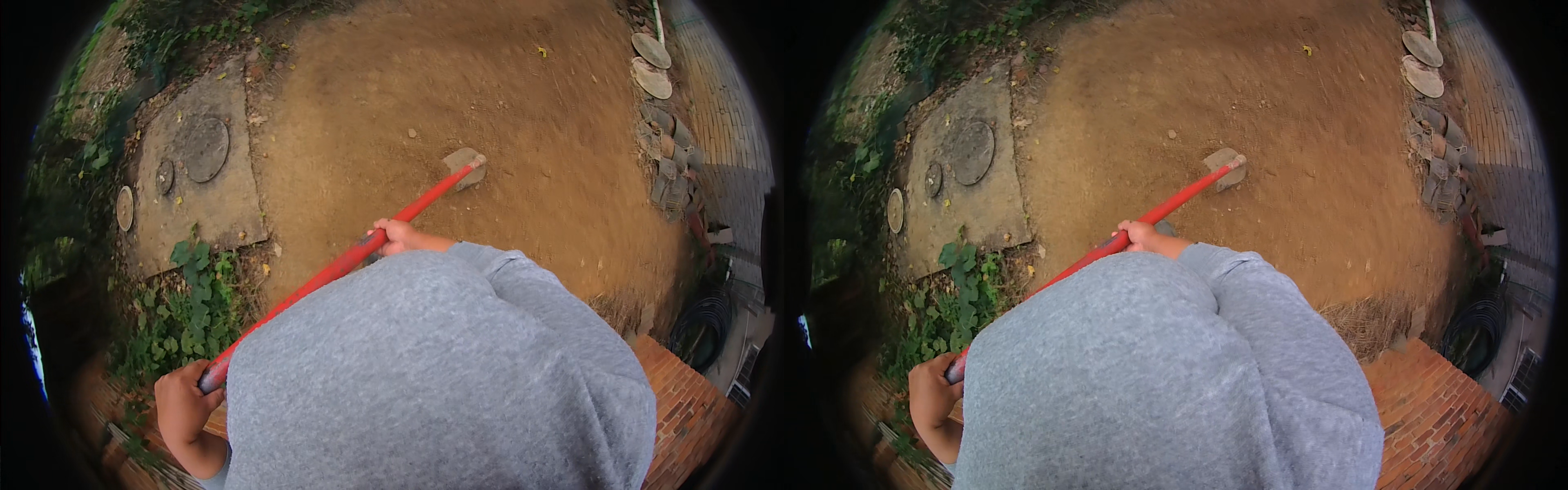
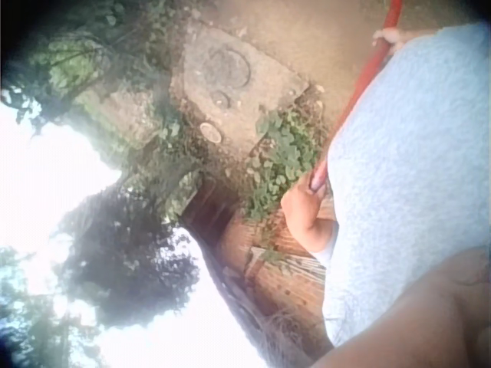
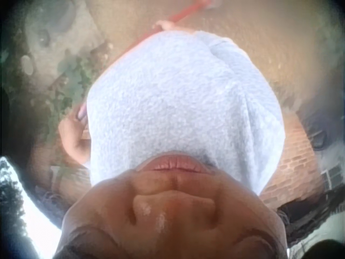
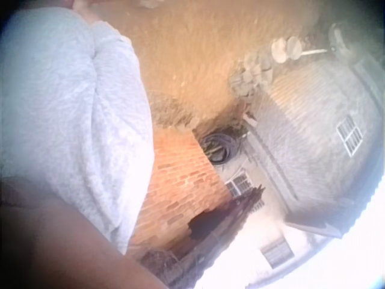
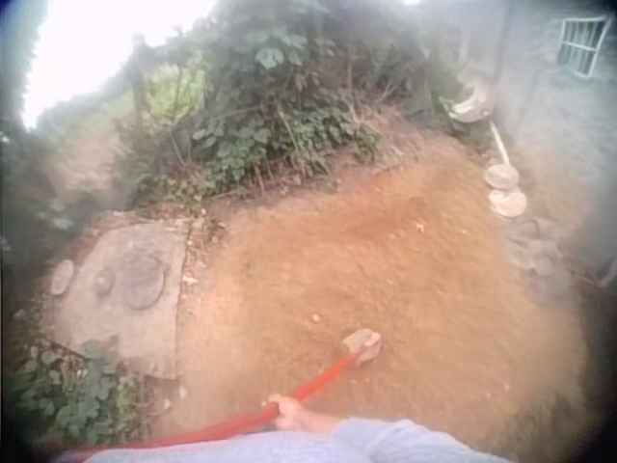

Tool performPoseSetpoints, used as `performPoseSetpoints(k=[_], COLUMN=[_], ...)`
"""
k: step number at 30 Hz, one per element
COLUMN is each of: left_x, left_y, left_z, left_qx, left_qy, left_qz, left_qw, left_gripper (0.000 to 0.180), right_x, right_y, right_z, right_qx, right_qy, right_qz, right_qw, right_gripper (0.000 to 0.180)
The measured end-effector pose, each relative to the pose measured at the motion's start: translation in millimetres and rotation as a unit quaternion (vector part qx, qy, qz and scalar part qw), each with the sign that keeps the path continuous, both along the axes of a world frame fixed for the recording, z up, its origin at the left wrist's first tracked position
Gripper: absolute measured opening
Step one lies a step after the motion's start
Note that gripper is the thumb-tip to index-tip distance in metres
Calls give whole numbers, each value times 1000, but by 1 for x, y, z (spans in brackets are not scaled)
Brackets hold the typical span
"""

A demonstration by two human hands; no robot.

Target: The person uses a red-handled hoe to repeatedly rake and level a patch of bare soil in a garden area. The person moves the tool back and forth across the ground to smooth the surface.

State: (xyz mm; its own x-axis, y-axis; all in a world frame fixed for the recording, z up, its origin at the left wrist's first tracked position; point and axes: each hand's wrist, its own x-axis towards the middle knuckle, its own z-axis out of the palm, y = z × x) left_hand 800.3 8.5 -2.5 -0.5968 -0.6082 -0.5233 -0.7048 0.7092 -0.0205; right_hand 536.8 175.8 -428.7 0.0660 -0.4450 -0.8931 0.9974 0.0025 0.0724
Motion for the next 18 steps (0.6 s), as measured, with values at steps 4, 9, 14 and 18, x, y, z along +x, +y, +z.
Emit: performPoseSetpoints(k=[4,9,14,18], left_x=[2,-6,-24,-36], left_y=[4,15,15,21], left_z=[-8,-23,11,53], left_qx=[37,48,26,-28], left_qy=[7,21,-8,-40], left_qz=[66,91,35,8], left_qw=[997,994,999,999], left_gripper=[40,41,43,42], right_x=[-12,-41,-35,-1], right_y=[11,23,12,0], right_z=[11,34,35,14], right_qx=[-11,44,-13,-110], right_qy=[26,53,15,-35], right_qz=[10,-24,20,98], right_qw=[1000,997,1000,989], right_gripper=[15,14,15,15])
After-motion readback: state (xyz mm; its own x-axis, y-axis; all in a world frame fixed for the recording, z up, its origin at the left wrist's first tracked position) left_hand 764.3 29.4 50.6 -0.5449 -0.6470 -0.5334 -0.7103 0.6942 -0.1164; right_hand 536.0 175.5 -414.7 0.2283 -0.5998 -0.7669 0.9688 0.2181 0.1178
